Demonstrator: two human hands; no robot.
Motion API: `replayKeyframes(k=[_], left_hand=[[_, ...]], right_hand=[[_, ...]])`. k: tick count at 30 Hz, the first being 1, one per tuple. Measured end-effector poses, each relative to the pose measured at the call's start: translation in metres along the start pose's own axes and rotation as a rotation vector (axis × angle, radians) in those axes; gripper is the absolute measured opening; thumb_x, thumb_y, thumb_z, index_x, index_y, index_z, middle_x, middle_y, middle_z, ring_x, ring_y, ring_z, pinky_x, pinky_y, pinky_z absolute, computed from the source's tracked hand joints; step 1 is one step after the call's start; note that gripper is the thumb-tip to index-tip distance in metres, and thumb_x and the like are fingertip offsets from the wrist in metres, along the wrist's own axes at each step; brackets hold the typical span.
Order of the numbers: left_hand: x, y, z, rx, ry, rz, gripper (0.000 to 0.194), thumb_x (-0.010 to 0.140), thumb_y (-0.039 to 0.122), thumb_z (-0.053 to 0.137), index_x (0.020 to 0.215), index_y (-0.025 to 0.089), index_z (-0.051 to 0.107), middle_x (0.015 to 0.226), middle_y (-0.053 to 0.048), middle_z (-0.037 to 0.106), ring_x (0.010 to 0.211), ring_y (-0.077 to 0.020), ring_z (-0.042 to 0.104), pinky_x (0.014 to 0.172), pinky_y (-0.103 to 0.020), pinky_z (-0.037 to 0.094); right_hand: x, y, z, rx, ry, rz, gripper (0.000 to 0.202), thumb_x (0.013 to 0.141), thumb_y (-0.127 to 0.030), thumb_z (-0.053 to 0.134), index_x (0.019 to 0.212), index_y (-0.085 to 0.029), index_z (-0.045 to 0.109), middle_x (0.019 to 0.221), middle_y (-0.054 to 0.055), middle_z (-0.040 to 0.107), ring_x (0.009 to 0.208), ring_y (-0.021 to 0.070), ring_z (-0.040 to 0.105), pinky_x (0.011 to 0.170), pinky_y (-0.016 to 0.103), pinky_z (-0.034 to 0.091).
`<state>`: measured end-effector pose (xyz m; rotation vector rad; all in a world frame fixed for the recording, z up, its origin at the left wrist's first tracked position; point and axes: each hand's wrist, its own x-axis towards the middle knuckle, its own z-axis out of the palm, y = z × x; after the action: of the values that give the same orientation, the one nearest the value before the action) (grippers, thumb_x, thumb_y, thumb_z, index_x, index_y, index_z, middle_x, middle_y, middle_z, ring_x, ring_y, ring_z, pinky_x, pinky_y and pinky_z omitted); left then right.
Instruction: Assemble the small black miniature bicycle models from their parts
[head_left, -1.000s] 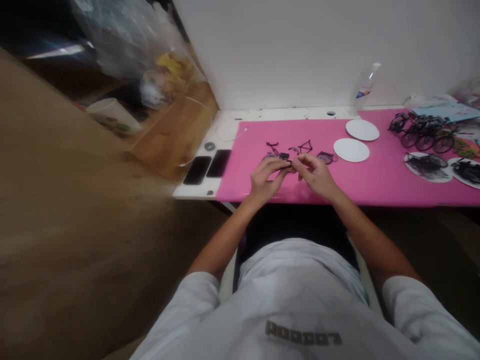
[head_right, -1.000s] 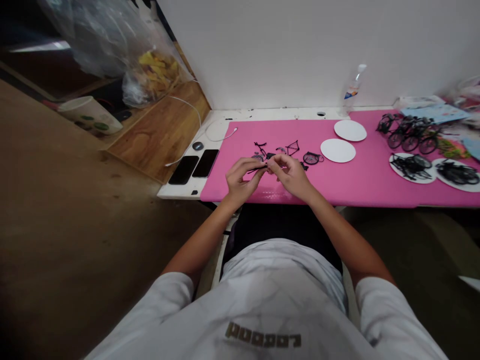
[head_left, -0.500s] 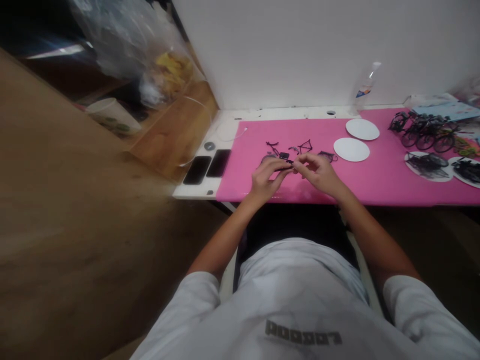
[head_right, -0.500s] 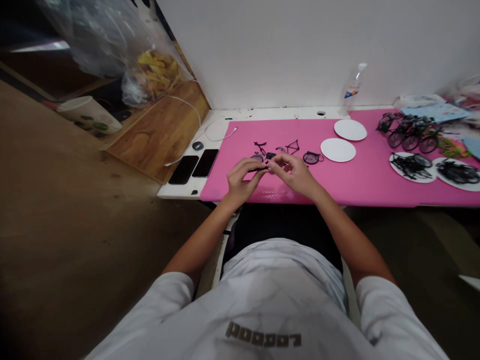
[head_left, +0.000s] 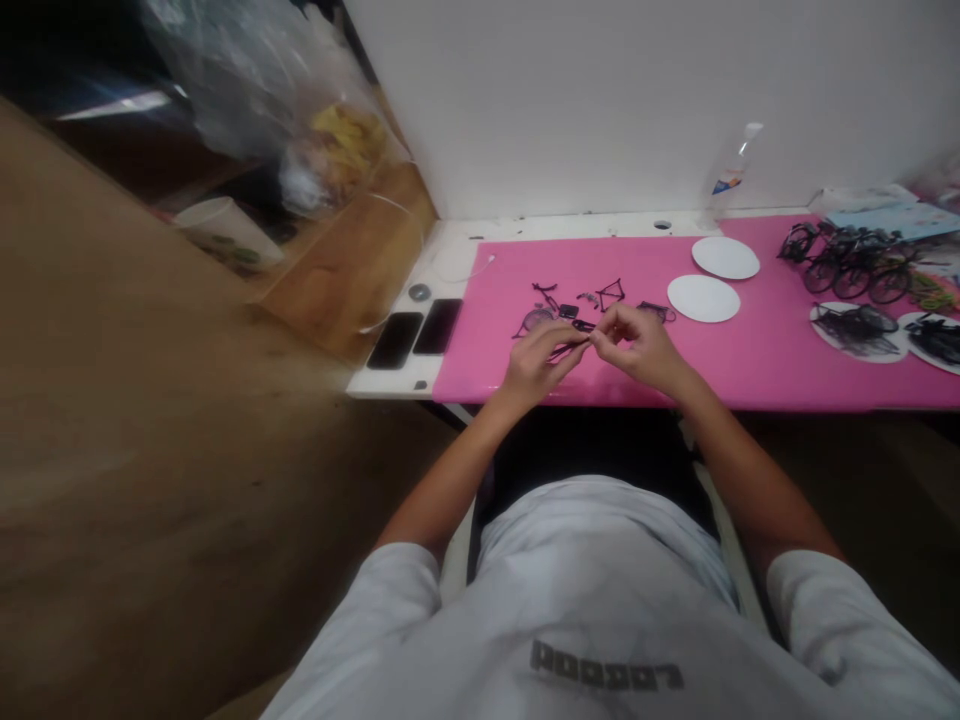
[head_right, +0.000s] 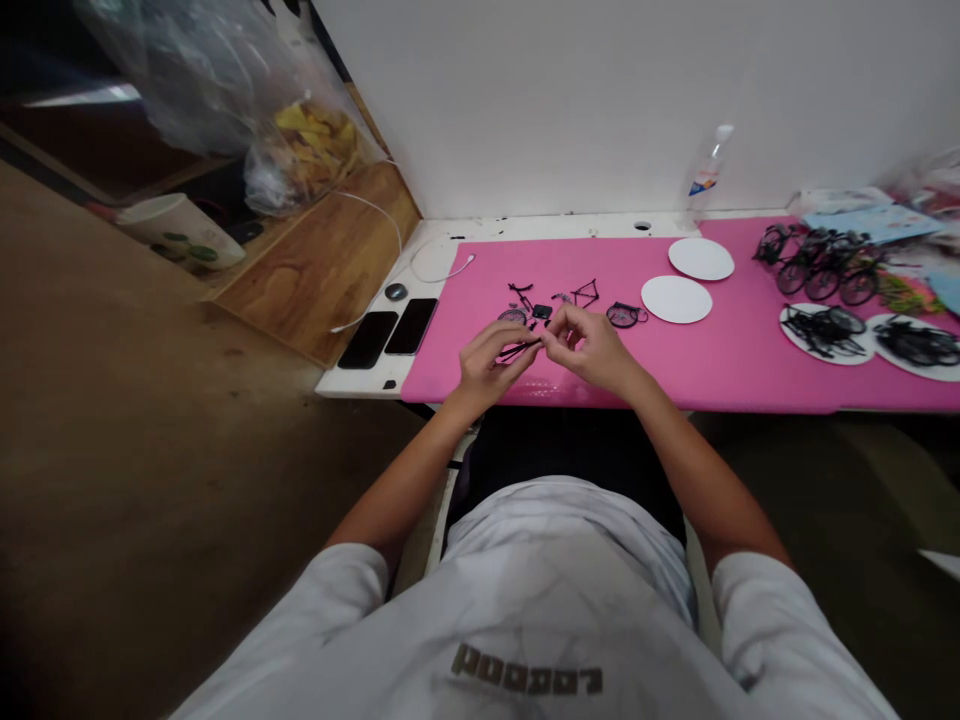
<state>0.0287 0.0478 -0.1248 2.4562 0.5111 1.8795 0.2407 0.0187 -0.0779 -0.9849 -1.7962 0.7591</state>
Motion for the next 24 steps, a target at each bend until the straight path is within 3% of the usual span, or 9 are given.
replayKeyframes(k=[5, 8, 24], left_hand=[[-0.005, -0.005, 0.0, 0.105, -0.115, 0.063, 0.011, 0.104, 0.023, 0.078, 0.114, 0.018, 0.077, 0.102, -0.009, 0.085, 0.097, -0.019, 0.083, 0.091, -0.032, 0.066], [-0.006, -0.004, 0.003, 0.118, -0.117, 0.111, 0.01, 0.104, 0.02, 0.077, 0.114, 0.018, 0.076, 0.102, -0.009, 0.086, 0.096, -0.0194, 0.084, 0.087, -0.032, 0.066], [-0.006, -0.008, -0.005, 0.09, -0.13, 0.145, 0.013, 0.103, 0.019, 0.078, 0.116, 0.02, 0.08, 0.107, -0.009, 0.087, 0.097, -0.019, 0.084, 0.083, -0.034, 0.064]], right_hand=[[0.0, -0.004, -0.016, -0.145, -0.125, -0.026, 0.01, 0.09, -0.031, 0.074, 0.089, -0.022, 0.07, 0.081, 0.002, 0.073, 0.068, 0.0164, 0.062, 0.064, 0.029, 0.05], [0.0, -0.007, -0.026, -0.227, -0.161, -0.036, 0.01, 0.091, -0.03, 0.071, 0.092, -0.021, 0.076, 0.08, 0.003, 0.076, 0.068, 0.0166, 0.064, 0.064, 0.028, 0.049], [-0.005, -0.004, -0.019, -0.569, -0.059, -0.284, 0.012, 0.096, -0.02, 0.068, 0.1, -0.019, 0.08, 0.082, 0.005, 0.078, 0.072, 0.0193, 0.07, 0.07, 0.03, 0.05]])
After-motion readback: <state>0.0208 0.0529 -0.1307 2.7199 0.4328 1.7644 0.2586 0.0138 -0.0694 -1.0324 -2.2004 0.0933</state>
